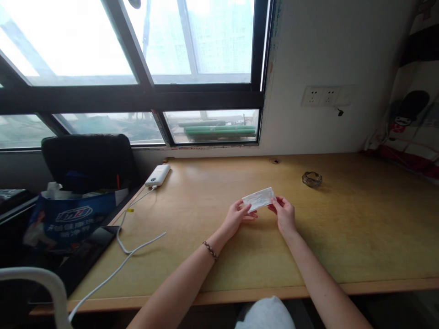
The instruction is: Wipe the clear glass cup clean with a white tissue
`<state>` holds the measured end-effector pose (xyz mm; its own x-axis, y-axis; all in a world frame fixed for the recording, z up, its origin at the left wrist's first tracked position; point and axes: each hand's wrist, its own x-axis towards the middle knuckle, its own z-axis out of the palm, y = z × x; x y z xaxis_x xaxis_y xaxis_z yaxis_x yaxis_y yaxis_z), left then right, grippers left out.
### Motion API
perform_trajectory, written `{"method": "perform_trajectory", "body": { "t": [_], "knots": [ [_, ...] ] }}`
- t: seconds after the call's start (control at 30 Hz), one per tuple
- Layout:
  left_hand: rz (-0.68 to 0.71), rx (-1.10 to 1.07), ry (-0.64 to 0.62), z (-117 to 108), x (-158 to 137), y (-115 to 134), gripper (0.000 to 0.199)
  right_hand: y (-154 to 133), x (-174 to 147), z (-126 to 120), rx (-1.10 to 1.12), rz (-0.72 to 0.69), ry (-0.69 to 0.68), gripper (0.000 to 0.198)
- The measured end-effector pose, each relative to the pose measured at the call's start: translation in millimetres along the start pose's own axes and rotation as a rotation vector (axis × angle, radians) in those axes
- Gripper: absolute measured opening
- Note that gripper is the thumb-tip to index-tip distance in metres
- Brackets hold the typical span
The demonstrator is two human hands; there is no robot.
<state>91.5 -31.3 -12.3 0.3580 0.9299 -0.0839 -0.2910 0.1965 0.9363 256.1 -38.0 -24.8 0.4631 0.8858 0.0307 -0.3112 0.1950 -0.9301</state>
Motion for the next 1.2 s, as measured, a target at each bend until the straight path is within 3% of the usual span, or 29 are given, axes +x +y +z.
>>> {"method": "perform_trajectory", "body": {
  "t": [0.2,0.4,0.67,0.8,0.9,1.2],
  "knots": [
    [0.001,0.057,-0.017,4.7,-4.1,3.5,0.05,-0.8,-6.7,7.4,0.037,0.064,-0.085,0.029],
    [0.002,-0.028,-0.018,3.4,-4.6,7.7,0.048,0.0,-10.0,10.9,0.035,0.075,-0.127,0.028],
    [-0.003,0.011,0.049,0.4,-3.5,0.2,0.041,-5.2,-10.4,11.3,0.106,0.079,-0.04,0.028],
    [0.036,0.004,0.013,2.2,-5.7,2.6,0.041,-5.0,-19.7,17.5,0.097,0.181,-0.208,0.028],
    [0.052,0.025,0.005,3.1,-6.5,2.8,0.038,-2.0,-26.6,22.1,0.063,0.175,-0.303,0.026],
    [0.042,0.037,0.034,-0.8,-3.3,-2.4,0.037,1.6,-13.8,14.7,0.079,0.176,-0.118,0.021]
  ]
}}
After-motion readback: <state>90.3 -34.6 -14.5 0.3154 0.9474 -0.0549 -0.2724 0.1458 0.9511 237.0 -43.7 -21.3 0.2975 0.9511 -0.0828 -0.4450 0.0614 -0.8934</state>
